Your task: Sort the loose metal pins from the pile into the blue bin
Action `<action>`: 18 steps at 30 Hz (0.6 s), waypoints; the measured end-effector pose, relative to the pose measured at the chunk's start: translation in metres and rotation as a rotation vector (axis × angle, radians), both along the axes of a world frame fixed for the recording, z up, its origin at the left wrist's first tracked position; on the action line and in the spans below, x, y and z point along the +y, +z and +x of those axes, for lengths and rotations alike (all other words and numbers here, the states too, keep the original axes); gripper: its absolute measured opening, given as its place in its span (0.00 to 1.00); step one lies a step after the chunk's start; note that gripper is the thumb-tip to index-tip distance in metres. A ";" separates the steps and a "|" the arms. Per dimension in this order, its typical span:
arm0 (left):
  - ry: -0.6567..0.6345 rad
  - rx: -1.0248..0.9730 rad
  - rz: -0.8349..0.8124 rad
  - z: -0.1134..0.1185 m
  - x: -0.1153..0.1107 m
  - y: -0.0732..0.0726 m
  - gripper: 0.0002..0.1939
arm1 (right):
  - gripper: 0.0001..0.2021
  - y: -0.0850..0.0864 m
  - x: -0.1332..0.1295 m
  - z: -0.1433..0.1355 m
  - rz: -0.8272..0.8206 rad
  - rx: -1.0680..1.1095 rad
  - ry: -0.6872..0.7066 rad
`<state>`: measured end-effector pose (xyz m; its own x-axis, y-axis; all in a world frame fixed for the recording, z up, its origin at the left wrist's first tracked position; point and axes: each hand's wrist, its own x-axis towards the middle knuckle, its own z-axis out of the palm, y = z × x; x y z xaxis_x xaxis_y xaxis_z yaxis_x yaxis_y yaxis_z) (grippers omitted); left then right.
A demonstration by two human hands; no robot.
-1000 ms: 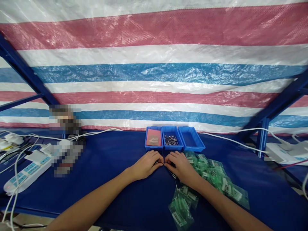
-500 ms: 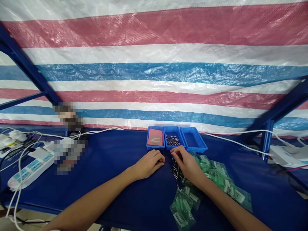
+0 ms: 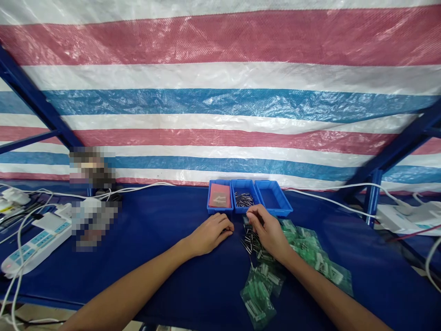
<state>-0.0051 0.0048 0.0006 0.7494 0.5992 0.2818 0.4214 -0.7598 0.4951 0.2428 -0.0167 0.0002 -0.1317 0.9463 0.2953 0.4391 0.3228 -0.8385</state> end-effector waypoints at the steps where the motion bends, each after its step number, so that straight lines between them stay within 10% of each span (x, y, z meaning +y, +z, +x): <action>1: -0.001 -0.001 -0.003 0.000 0.000 0.000 0.07 | 0.13 -0.001 0.000 0.000 0.000 0.019 0.003; 18: -0.003 -0.006 -0.014 0.001 0.001 -0.001 0.09 | 0.20 0.005 0.000 0.003 -0.058 0.169 -0.078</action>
<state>-0.0046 0.0056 0.0000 0.7495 0.6008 0.2780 0.4162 -0.7542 0.5078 0.2461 -0.0167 0.0056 -0.0108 0.9677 0.2518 0.3117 0.2426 -0.9187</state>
